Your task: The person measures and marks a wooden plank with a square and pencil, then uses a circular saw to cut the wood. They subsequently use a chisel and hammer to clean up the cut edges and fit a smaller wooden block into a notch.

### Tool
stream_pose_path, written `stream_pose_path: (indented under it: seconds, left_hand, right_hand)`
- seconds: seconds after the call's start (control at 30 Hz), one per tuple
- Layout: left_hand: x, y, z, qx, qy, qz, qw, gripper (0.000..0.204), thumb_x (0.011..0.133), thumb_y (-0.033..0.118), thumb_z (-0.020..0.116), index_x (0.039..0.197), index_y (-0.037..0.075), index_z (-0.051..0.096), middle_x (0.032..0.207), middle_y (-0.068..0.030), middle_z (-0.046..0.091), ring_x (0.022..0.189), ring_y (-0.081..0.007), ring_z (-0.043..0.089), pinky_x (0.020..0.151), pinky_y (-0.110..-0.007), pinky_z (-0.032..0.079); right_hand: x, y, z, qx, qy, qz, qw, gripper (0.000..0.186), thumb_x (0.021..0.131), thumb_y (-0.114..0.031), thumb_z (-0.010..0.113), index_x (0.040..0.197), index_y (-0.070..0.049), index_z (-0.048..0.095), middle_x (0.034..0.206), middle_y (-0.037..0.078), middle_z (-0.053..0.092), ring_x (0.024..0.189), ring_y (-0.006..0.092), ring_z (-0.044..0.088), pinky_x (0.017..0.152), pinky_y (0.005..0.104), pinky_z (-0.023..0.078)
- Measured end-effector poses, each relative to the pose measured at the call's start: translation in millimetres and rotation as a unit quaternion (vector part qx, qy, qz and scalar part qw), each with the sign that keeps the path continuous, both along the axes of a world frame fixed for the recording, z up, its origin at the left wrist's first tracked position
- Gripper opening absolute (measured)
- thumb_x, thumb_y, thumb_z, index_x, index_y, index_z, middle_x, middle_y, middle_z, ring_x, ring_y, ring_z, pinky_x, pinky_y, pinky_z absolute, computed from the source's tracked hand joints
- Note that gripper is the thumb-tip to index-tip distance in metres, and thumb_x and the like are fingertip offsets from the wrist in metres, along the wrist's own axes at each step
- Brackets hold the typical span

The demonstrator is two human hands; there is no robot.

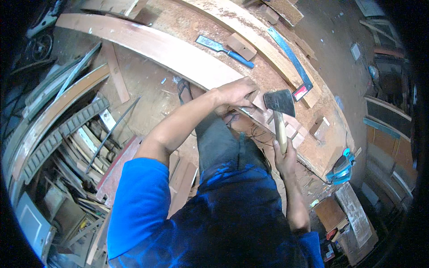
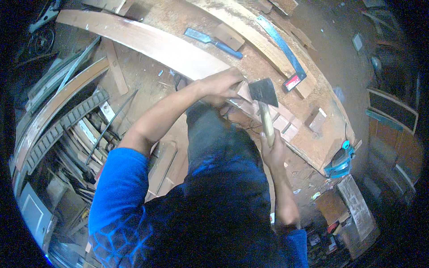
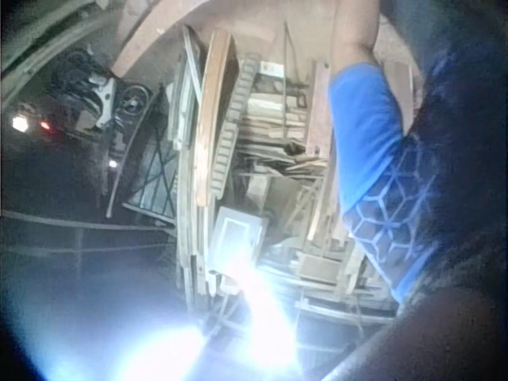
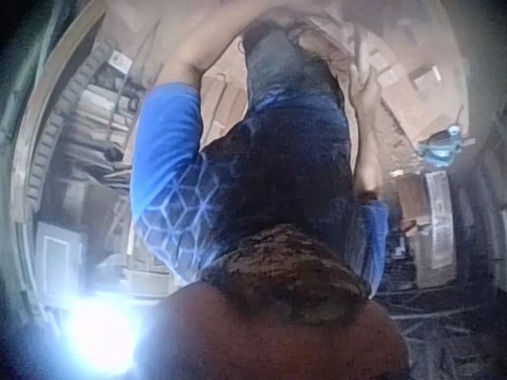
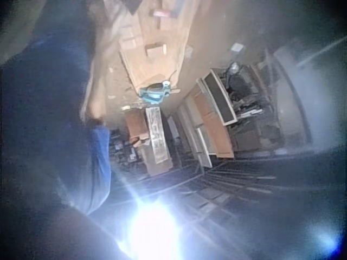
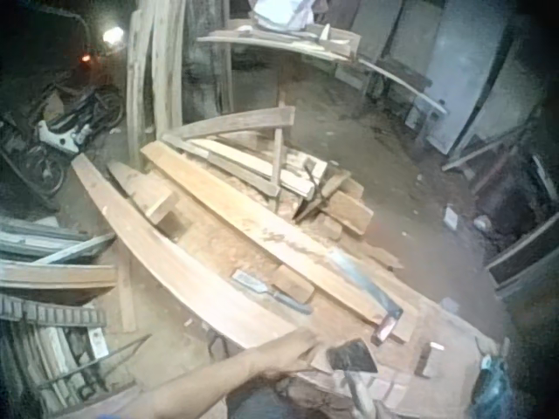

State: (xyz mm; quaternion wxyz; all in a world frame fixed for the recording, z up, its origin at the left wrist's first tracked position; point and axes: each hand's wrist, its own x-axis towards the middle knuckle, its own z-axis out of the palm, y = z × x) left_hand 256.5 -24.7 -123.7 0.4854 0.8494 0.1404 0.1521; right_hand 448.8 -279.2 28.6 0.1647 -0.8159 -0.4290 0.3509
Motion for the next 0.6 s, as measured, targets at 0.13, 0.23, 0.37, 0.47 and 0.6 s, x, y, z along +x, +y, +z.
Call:
stream_pose_path:
  seconds: [0.13, 0.23, 0.37, 0.47, 0.6]
  left_hand:
    - [-0.1, 2.8, 4.9, -0.003, 0.039, -0.012, 0.999, 0.057, 0.077, 0.020, 0.073, 0.128, -0.002, 0.061, 0.114, -0.0233, 0.062, 0.114, -0.0434, 0.056, 0.104, -0.049, 0.045]
    - [-4.3, -5.7, 6.8, -0.047, 0.048, 0.036, 0.997, 0.066, 0.075, 0.019, 0.073, 0.136, -0.002, 0.058, 0.121, -0.0235, 0.062, 0.119, -0.0420, 0.056, 0.107, -0.049, 0.043]
    - [-13.5, -50.3, 23.6, 0.020, 0.130, 0.206, 0.970, 0.088, 0.073, 0.036, 0.082, 0.146, -0.001, 0.048, 0.134, -0.0213, 0.058, 0.132, -0.0408, 0.049, 0.119, -0.052, 0.032]
    - [-19.3, -77.0, 14.2, 0.016, 0.121, 0.295, 0.948, 0.099, 0.069, 0.049, 0.087, 0.147, 0.004, 0.046, 0.142, -0.0171, 0.055, 0.140, -0.0394, 0.044, 0.125, -0.058, 0.021]
    - [-8.7, -73.2, 12.0, 0.005, 0.107, 0.261, 0.959, 0.079, 0.071, 0.033, 0.083, 0.140, 0.009, 0.053, 0.142, -0.0131, 0.057, 0.141, -0.0361, 0.046, 0.125, -0.059, 0.021]
  right_hand:
    - [-2.8, -4.1, -6.6, 0.058, -0.046, 0.028, 0.997, 0.032, 0.100, -0.026, 0.069, 0.119, -0.001, 0.062, 0.077, 0.023, 0.067, 0.068, 0.0355, 0.068, 0.066, 0.0427, 0.052]
    - [0.4, -1.4, -11.5, -0.023, -0.050, 0.032, 0.998, 0.034, 0.099, -0.025, 0.069, 0.120, 0.000, 0.061, 0.083, 0.030, 0.068, 0.078, 0.0488, 0.069, 0.067, 0.0484, 0.054]
    - [-6.9, -2.2, -10.1, -0.056, -0.016, -0.002, 0.998, 0.035, 0.097, -0.027, 0.071, 0.121, -0.002, 0.062, 0.090, 0.029, 0.070, 0.082, 0.0480, 0.070, 0.069, 0.0511, 0.055]
    - [-8.6, -14.8, -20.6, -0.049, -0.018, -0.006, 0.999, 0.036, 0.095, -0.026, 0.074, 0.121, -0.003, 0.064, 0.091, 0.027, 0.071, 0.082, 0.0460, 0.072, 0.069, 0.0486, 0.056]
    - [-12.8, -17.4, -19.7, -0.064, -0.018, -0.031, 0.997, 0.038, 0.093, -0.024, 0.077, 0.122, -0.003, 0.064, 0.090, 0.024, 0.072, 0.082, 0.0428, 0.074, 0.069, 0.0457, 0.058]
